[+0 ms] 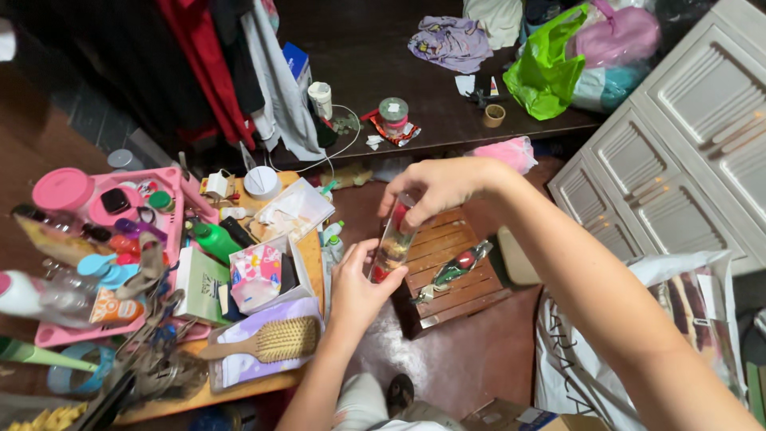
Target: The person sits on the floor and cleans a cylindrical decorative item containing a rose and gold accents using a tissue. They wipe the surface repeatedly, rotating the item to clean different sections.
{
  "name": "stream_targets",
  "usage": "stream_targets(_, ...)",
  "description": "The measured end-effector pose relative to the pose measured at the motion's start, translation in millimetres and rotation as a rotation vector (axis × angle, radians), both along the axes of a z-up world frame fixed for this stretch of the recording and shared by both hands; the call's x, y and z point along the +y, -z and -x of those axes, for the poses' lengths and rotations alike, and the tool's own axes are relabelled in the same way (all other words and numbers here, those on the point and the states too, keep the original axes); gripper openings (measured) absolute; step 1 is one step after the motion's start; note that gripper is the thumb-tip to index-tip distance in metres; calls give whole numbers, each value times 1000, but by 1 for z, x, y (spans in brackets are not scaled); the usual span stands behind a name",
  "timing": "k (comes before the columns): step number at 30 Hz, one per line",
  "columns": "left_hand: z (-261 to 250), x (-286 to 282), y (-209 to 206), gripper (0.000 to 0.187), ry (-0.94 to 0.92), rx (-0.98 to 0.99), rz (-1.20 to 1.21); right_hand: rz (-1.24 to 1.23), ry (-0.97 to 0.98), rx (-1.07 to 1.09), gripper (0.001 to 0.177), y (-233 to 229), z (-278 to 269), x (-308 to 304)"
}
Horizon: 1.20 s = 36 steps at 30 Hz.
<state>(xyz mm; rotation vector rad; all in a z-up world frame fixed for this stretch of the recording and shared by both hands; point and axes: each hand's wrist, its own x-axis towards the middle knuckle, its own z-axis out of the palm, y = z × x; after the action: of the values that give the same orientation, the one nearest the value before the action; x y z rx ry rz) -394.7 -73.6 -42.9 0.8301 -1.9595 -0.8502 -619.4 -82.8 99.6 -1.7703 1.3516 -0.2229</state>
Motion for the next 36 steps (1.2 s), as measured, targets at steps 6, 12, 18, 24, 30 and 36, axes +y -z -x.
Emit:
stream_targets(6, 13, -26, 17, 48, 43, 3, -74, -51, 30, -60, 67, 24, 23, -22)
stream_targets(12, 37, -57, 28, 45, 95, 53, -238, 50, 113, -191, 77, 40, 67, -43)
stream_targets(18, 71, -79, 38, 42, 136, 49, -369, 11, 255, -200, 71, 62, 121, -47)
stream_targets(24, 115, -79, 57, 42, 150, 45, -425, 62, 299, -196, 63, 89, 182, -39)
stream_targets(30, 179, -65, 87, 38, 102, 104, -467, 10, 257, -311, 59, 118, 252, -32)
stream_targets(36, 250, -34, 104, 37, 18, 265, -538, 63, 153, -311, 53, 134, 318, -28)
